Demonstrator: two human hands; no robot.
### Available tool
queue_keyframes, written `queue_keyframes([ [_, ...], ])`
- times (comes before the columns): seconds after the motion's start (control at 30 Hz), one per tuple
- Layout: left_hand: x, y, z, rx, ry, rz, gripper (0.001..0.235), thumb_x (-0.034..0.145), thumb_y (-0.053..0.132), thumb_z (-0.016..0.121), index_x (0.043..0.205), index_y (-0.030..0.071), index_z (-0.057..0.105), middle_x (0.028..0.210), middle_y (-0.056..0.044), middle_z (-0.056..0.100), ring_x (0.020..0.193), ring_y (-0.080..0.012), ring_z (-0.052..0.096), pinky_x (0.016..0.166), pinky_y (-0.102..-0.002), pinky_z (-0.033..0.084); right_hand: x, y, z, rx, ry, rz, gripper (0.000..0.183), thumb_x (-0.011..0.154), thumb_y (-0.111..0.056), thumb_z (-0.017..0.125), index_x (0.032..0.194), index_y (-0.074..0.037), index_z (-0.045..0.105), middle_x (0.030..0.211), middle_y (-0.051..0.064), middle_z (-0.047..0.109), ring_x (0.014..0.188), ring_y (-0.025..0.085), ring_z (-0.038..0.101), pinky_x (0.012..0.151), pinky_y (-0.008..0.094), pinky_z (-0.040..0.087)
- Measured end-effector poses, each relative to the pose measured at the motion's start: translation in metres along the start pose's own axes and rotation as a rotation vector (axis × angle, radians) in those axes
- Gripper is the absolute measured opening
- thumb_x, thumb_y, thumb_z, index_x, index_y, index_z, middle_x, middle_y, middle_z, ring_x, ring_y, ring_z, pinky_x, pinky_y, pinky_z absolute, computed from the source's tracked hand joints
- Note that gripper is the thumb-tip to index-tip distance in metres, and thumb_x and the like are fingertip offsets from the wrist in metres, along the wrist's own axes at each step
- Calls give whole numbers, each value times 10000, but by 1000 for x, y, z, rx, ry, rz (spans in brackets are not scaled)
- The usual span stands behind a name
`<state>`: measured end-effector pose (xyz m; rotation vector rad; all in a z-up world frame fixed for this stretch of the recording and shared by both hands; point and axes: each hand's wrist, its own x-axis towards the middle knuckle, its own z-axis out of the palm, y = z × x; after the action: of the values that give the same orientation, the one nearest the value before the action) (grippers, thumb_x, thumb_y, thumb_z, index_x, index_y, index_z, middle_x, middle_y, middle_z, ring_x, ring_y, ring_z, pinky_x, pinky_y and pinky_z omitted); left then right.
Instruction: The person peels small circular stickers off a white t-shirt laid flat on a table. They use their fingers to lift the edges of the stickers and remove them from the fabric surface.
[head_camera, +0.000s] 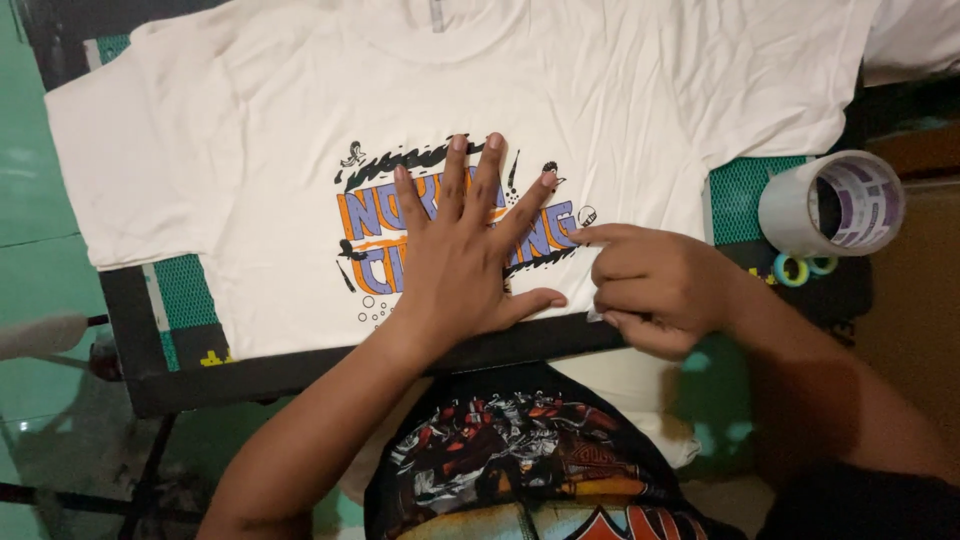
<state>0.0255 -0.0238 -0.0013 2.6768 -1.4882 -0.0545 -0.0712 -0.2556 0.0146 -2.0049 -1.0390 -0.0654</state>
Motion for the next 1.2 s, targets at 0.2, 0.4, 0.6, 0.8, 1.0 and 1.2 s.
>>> queue_keyframes([
  [0.2,-1,0,-1,-12,20,3,1119,797,1043,344,1664,350,201,1710,-177,101,1558,-459,36,1134,-796,139,-14,-2,-3,-270,252,246,79,936,-40,643,965,33,657,917,168,620,795,351,595,761,440,485],
  [0.4,0,2,-1,-2,6,-15,1222,763,1055,414,1668,272,162,1714,-173,112,1563,-444,40,1129,-794,123,-10,15,-5,-805,270,324,157,1005,-52,770,1154,-21,732,1050,125,672,815,275,587,791,449,459],
  [0.6,-1,1,1,9,15,-7,1205,772,1056,375,1671,282,163,1716,-171,97,1562,-442,27,1135,-794,112,-8,31,-3,-838,114,269,111,987,-68,709,1097,-58,717,1020,68,657,800,289,558,706,429,383],
  [0.8,-3,0,5,23,31,-6,1229,757,1069,376,1671,279,151,1716,-178,97,1563,-452,33,1126,-793,131,-6,31,-22,-56,489,868,92,974,-77,752,1062,-72,778,983,86,728,902,165,672,803,288,565],
  [1.0,-3,1,5,-13,52,-10,1225,743,1051,392,1664,271,178,1713,-178,125,1563,-448,36,1132,-788,94,-5,34,-16,-399,633,700,130,995,-13,763,1122,-8,793,1001,144,678,774,193,607,667,308,558],
  [1.2,-1,1,3,-24,56,-23,1267,733,1045,373,1652,188,212,1707,-173,139,1564,-440,82,1122,-790,128,-12,51,-10,-724,281,399,125,944,-62,812,1064,-39,788,938,132,610,870,301,538,758,436,434],
])
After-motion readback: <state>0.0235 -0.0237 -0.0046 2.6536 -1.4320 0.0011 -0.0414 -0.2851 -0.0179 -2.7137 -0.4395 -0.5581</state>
